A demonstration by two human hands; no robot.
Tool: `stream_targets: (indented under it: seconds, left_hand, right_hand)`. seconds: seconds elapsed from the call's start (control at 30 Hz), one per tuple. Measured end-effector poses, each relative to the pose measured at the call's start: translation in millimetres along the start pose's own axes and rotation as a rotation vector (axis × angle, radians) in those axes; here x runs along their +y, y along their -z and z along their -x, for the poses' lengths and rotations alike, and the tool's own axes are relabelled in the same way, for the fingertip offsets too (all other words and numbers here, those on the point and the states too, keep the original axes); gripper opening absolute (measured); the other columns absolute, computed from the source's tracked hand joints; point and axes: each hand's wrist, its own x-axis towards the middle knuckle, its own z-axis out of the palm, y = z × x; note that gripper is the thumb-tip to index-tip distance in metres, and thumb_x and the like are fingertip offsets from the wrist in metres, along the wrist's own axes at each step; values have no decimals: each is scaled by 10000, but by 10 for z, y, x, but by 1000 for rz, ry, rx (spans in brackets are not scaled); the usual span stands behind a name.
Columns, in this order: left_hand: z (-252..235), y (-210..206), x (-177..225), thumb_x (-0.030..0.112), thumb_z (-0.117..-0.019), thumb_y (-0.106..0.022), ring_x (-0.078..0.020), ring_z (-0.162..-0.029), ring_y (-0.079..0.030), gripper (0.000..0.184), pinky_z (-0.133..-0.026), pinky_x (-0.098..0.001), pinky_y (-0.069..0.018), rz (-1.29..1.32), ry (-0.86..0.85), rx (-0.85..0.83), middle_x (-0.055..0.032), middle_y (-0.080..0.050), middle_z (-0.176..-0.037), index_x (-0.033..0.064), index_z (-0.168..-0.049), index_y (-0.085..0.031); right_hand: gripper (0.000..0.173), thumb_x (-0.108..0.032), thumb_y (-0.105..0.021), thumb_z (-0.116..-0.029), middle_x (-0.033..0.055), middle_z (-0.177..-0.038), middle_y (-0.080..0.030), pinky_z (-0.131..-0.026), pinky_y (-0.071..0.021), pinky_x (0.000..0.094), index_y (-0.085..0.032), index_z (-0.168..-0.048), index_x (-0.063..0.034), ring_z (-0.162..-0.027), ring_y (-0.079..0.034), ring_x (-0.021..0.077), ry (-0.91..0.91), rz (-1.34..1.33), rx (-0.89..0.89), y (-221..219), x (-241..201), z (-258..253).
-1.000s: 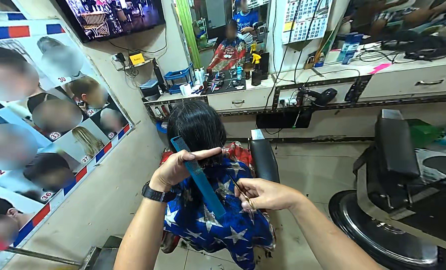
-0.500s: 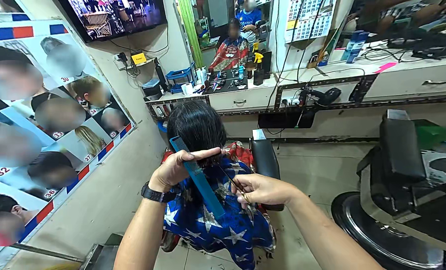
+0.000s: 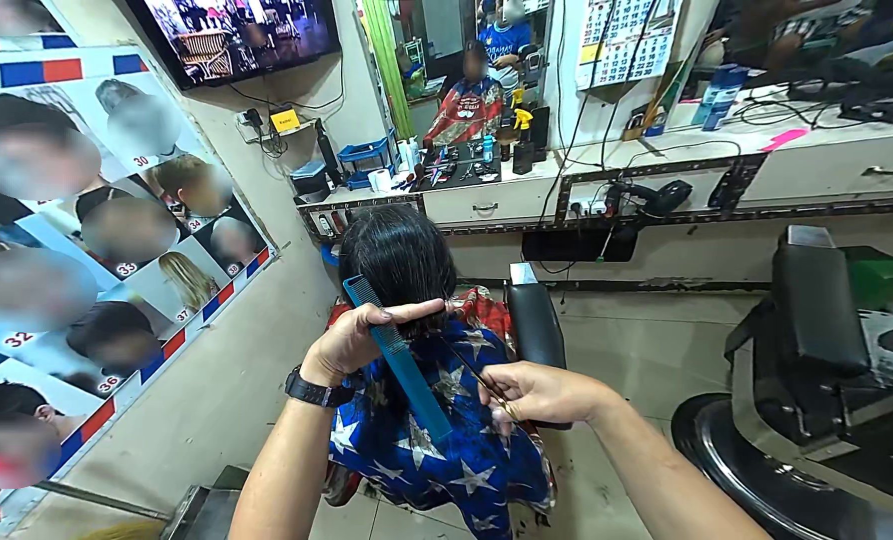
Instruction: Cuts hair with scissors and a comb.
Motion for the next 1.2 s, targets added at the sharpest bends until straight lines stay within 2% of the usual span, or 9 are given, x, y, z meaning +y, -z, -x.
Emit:
stream_targets:
  seconds: [0.1, 0.13, 0.2, 0.23, 0.37, 0.57, 0.73, 0.93, 1.2]
  left_hand:
    - [-5, -228, 91, 431, -911, -625, -157, -1182, -654, 445, -1001, -286, -525, -46, 28, 153, -98, -695, -1282, 99, -1192, -720]
    - [1, -197, 79, 382, -943, -564, -166, -1198, -645, 430, -1007, -295, -518, -47, 24, 136, -107, -681, -1315, 89, -1219, -716]
    - [9, -44, 34, 270, -1008, -387, -210, -1325, -562, 517, -1091, -341, -458, -35, 17, 8, -157, -554, -1486, 32, -1409, -610]
    - [6, -27, 25, 252, -1012, -364, -222, -1341, -550, 521, -1102, -353, -450, -31, 11, -4, -167, -538, -1500, 27, -1418, -602]
    - [13, -41, 28, 241, -1016, -366, -218, -1312, -569, 505, -1085, -349, -459, -31, -1, 14, -172, -556, -1479, 27, -1392, -626]
    - [17, -44, 32, 243, -1007, -374, -214, -1317, -569, 508, -1087, -346, -458, -36, 8, 19, -169, -557, -1481, 28, -1391, -627]
    - [19, -38, 29, 266, -1017, -386, -202, -1300, -581, 497, -1074, -337, -467, -38, 3, 21, -162, -562, -1478, 42, -1378, -643]
    - [44, -20, 45, 298, -1022, -403, -206, -1305, -575, 507, -1074, -337, -464, -42, 11, 7, -167, -559, -1478, 38, -1392, -631]
    - [49, -27, 66, 326, -1004, -442, -200, -1301, -582, 521, -1083, -343, -468, -51, 19, 3, -158, -579, -1458, 32, -1392, -627]
  right_hand:
    - [310, -238, -719, -904, -26, -913, -657, -761, -594, 262, -578, -1146, -106, -810, -681, 74, -1, -16, -5, 43, 9, 61]
    - [331, -261, -727, -893, -36, -910, -648, -752, -586, 252, -579, -1148, -109, -806, -670, 63, 18, -2, 4, 53, -26, 53]
    - [327, -244, -723, -897, -22, -926, -652, -758, -597, 261, -580, -1151, -94, -810, -678, 72, 29, 15, 24, 63, -113, 16]
    - [308, -221, -711, -909, -7, -936, -661, -761, -606, 271, -580, -1152, -85, -810, -689, 85, 25, 17, 34, 63, -139, 2]
    - [225, -155, -671, -946, 20, -921, -679, -745, -615, 297, -589, -1138, -71, -786, -704, 118, -1, -3, 38, 63, -29, 44]
    - [325, -241, -719, -896, -23, -908, -657, -762, -595, 263, -578, -1151, -97, -810, -682, 74, 2, 15, 10, 76, -99, 30]
    - [226, -172, -671, -947, 23, -918, -677, -746, -615, 300, -591, -1131, -68, -782, -703, 119, -2, 21, 20, 67, -59, 27]
    - [308, -224, -716, -903, -21, -906, -656, -761, -593, 267, -575, -1148, -101, -811, -681, 81, 4, 11, -8, 72, -102, 11]
    - [253, -177, -693, -921, 11, -915, -675, -763, -615, 305, -579, -1125, -81, -800, -706, 117, -26, -19, 7, 28, -86, 41]
